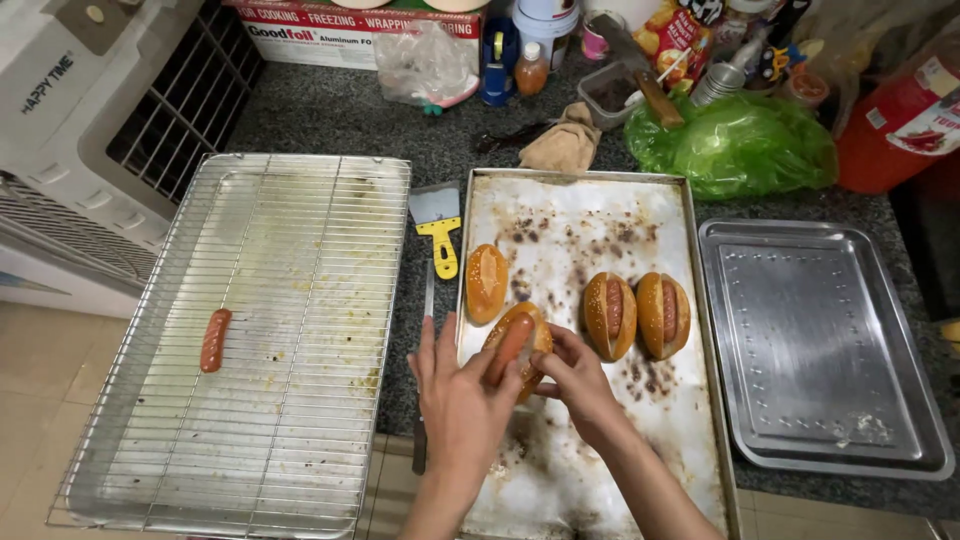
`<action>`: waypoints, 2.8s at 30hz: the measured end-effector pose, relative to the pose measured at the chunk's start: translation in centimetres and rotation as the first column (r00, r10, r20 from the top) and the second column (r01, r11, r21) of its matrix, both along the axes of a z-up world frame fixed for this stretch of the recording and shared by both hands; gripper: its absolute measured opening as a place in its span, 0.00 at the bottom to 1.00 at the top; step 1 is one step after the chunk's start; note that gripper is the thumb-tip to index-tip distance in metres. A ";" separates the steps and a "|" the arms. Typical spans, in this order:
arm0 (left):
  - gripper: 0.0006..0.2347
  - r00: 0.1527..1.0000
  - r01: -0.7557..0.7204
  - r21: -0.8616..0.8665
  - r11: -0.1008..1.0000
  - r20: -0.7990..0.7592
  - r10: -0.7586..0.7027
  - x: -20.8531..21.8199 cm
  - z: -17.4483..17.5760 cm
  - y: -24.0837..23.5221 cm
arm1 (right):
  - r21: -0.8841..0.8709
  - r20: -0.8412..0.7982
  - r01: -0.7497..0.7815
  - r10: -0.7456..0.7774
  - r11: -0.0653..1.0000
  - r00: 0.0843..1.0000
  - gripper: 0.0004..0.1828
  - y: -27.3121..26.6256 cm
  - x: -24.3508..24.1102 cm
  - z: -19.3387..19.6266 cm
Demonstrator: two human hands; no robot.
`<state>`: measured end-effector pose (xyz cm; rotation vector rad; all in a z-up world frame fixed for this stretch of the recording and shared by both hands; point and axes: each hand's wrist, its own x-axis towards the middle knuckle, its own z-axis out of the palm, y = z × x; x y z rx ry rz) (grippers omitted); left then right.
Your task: Preparing hot dogs by slicing bread buns, inserting sausages, and piping sauce on top.
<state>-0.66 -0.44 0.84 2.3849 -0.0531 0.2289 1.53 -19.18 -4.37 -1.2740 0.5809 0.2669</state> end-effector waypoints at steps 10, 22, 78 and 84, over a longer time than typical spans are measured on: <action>0.20 0.998 0.051 0.044 0.998 -0.035 -0.050 -0.5 -0.1 0.0 | 0.033 -0.005 -0.033 0.033 0.999 0.999 0.41 -0.7 0.7 1.3; 0.23 0.836 -0.223 -0.651 0.725 -0.511 -0.202 6.7 -10.1 -3.2 | -0.566 0.131 -0.180 0.303 0.805 0.944 0.30 -7.1 5.5 -0.7; 0.04 0.859 -0.350 -0.417 0.839 -0.500 0.110 5.5 -5.1 17.3 | -0.273 -0.198 -0.256 0.206 0.927 0.958 0.57 6.8 13.1 3.4; 0.10 0.905 -0.178 -0.547 0.818 -0.418 -0.083 5.1 -7.1 8.0 | -0.241 -0.064 -0.259 0.251 0.935 0.966 0.37 4.1 7.4 -3.1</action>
